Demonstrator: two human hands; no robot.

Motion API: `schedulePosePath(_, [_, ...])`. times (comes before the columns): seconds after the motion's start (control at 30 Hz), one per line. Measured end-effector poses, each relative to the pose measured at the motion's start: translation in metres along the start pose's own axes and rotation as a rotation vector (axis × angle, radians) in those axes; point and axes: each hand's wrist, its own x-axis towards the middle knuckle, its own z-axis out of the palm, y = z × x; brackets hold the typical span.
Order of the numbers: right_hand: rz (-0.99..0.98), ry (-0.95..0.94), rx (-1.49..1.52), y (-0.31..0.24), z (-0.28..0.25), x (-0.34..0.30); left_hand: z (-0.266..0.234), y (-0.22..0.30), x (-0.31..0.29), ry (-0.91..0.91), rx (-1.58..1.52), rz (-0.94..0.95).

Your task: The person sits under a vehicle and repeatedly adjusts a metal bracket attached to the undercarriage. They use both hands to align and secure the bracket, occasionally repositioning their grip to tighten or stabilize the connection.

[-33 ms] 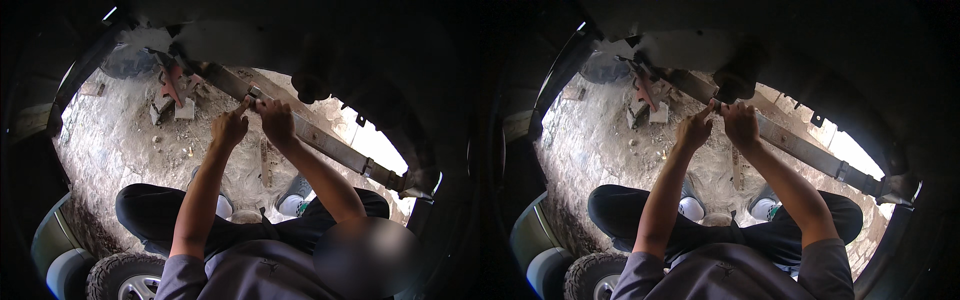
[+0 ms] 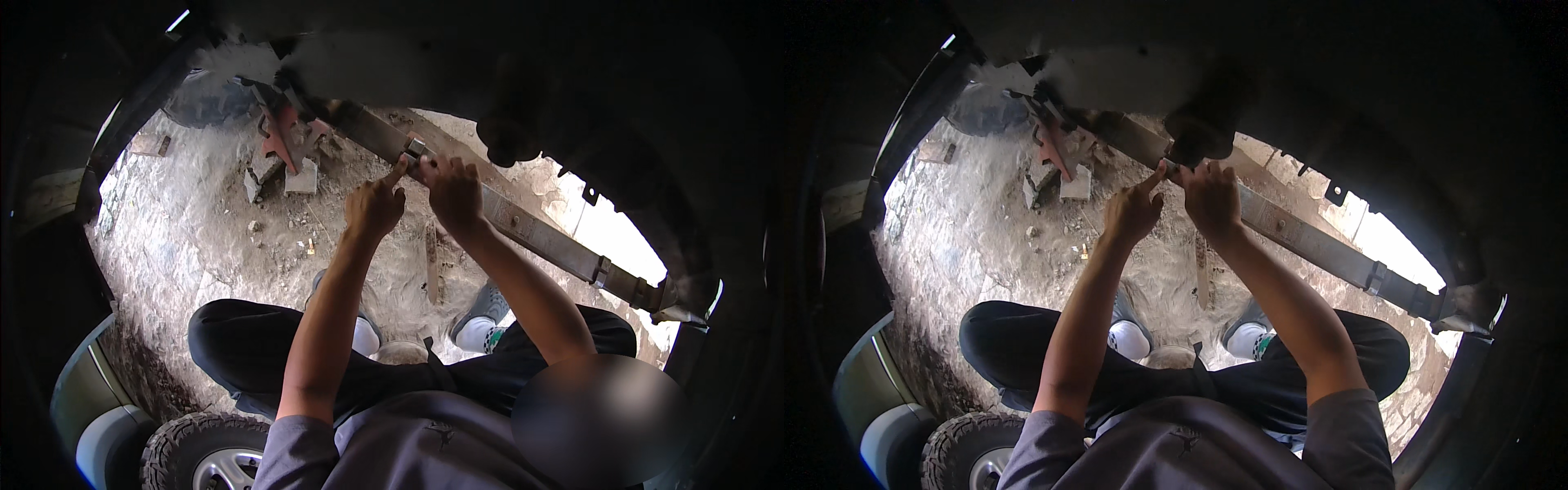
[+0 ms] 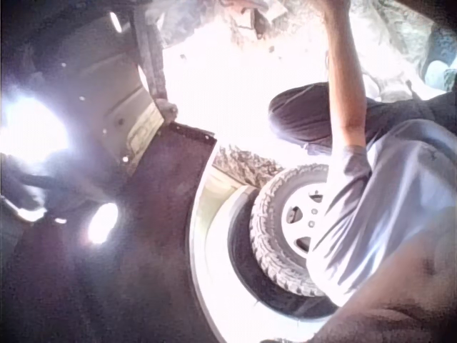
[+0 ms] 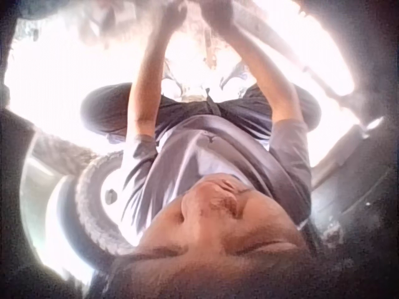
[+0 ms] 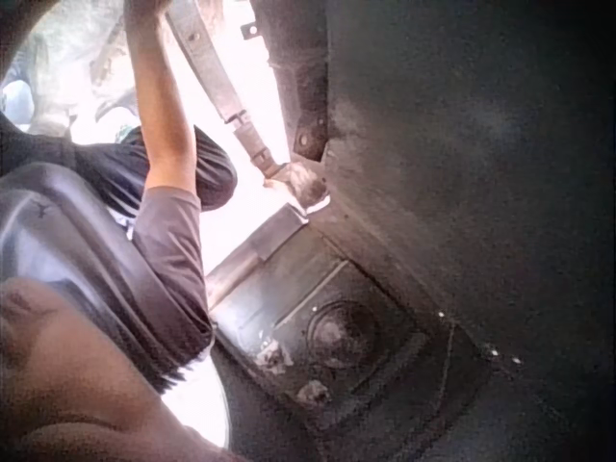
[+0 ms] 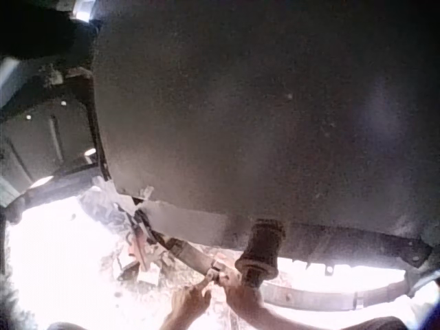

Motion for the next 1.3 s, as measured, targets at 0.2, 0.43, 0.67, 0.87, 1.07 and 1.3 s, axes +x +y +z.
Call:
schedulePosePath(0.2, [-0.023, 0.146, 0.091, 0.001, 0.017, -0.004, 0.004, -0.001, 0.005, 0.021, 0.018, 0.023])
schedulePosePath(0.43, [0.029, 0.165, 0.096, -0.006, 0.023, -0.003, 0.011, -0.003, 0.011, 0.048, 0.005, 0.051])
schedulePosePath(0.67, [0.033, 0.078, 0.008, -0.005, 0.015, 0.002, 0.011, -0.004, 0.008, 0.045, 0.002, 0.041])
schedulePosePath(0.87, [0.068, 0.052, 0.044, -0.012, 0.010, 0.007, 0.014, -0.008, 0.006, 0.062, 0.004, 0.062])
schedulePosePath(1.07, [0.023, 0.053, 0.059, -0.007, 0.008, -0.004, 0.018, -0.008, 0.002, 0.062, 0.002, 0.058])
schedulePosePath(1.3, [0.001, 0.160, 0.060, -0.003, 0.012, -0.004, 0.016, -0.005, 0.000, 0.034, 0.007, 0.047])
